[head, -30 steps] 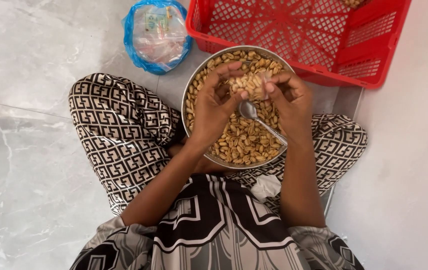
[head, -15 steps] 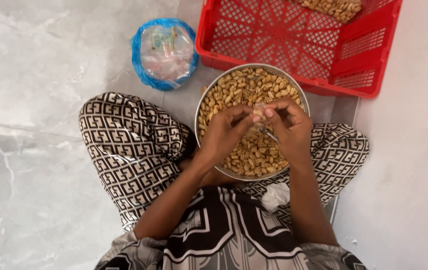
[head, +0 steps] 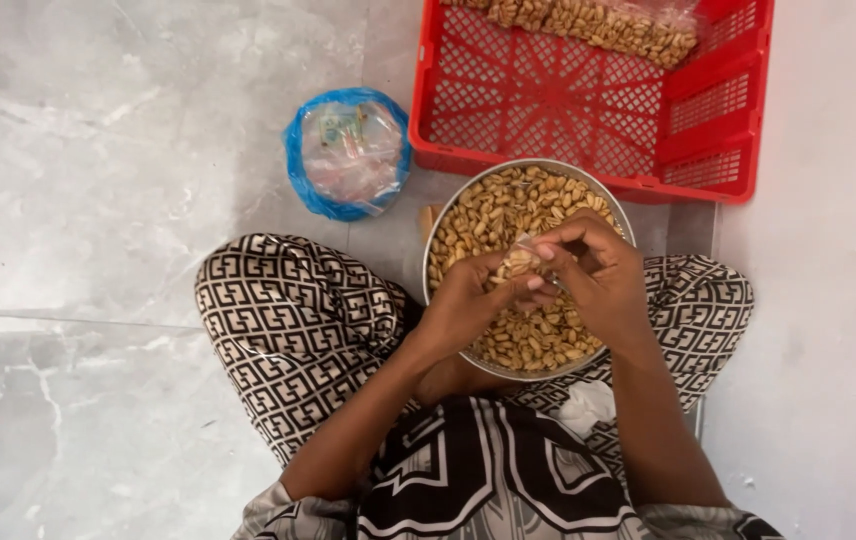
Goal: Packaging peanuts into small plastic bags using a spoon and organizing them in a crate.
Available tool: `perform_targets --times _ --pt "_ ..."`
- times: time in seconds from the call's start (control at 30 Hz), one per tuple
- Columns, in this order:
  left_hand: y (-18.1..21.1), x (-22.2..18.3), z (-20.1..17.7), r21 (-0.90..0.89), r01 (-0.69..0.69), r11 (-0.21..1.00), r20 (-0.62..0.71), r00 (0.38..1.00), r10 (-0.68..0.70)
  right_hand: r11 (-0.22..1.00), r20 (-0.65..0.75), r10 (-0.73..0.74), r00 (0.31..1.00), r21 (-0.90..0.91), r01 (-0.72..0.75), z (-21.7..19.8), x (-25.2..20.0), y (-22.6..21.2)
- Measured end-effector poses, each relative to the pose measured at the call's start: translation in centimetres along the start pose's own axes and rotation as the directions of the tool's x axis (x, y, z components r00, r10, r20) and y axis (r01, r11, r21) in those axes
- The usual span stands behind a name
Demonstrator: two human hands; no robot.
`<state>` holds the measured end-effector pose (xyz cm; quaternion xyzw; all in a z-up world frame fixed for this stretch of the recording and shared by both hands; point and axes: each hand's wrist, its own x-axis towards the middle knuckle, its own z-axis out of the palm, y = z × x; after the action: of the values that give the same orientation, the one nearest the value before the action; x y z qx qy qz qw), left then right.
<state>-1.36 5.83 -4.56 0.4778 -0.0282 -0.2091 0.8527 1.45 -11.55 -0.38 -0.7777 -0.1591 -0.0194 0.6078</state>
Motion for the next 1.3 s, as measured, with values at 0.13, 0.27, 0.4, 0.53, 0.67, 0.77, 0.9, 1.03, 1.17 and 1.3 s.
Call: perform_targets --times 0.13,0.27,0.4,0.53,0.67,0.77,0.9,1.03,1.17,1.3 --pt "0.6 -0.9 -0.7 -0.024 0.019 1.0 0.095 0.995 -0.017 1.0 0.001 -0.004 1.0 -0.003 0.004 0.4 0.7 -0.6" --pt "1.1 -1.2 -1.4 -0.067 0.096 0.993 0.146 0.986 -0.085 1.0 0.011 -0.018 1.0 -0.014 0.018 0.9 0.6 -0.7" --pt "0.7 -0.6 -2.2 -0.08 0.062 0.995 0.197 0.979 -0.045 1.0 -0.001 0.004 1.0 -0.026 -0.004 1.0 0.4 -1.0" --pt "1.0 -0.4 -2.4 -0.123 0.088 0.989 0.277 0.959 -0.051 0.999 -0.004 0.026 1.0 -0.03 -0.026 1.5 0.6 -2.5" --pt "0.8 -0.2 -2.7 -0.117 0.078 0.99 0.304 0.952 -0.039 0.997 0.024 0.061 0.998 -0.04 -0.06 2.4 0.6 -4.4" --pt "0.3 -0.2 -3.0 -0.131 0.072 0.989 0.31 0.95 -0.028 0.996 0.02 0.077 0.997 -0.049 -0.076 2.6 0.4 -4.4" --pt "-0.1 -0.4 -3.2 -0.182 0.068 0.981 0.311 0.95 -0.008 0.994 0.019 0.111 0.994 -0.024 -0.11 3.1 0.5 -4.3" --pt "-0.1 -0.8 -3.3 -0.166 0.032 0.986 0.332 0.943 0.025 0.987 0.005 0.161 0.987 0.017 -0.161 3.2 0.6 -4.3" --pt "0.1 -0.9 -3.4 -0.185 0.046 0.982 0.366 0.93 0.025 0.993 0.016 0.117 0.993 -0.035 -0.116 2.8 0.3 -3.2" --pt "-1.7 -0.6 -3.6 -0.233 0.016 0.972 0.375 0.924 0.074 0.994 0.048 0.105 0.993 -0.033 -0.103 2.5 0.2 -3.9"
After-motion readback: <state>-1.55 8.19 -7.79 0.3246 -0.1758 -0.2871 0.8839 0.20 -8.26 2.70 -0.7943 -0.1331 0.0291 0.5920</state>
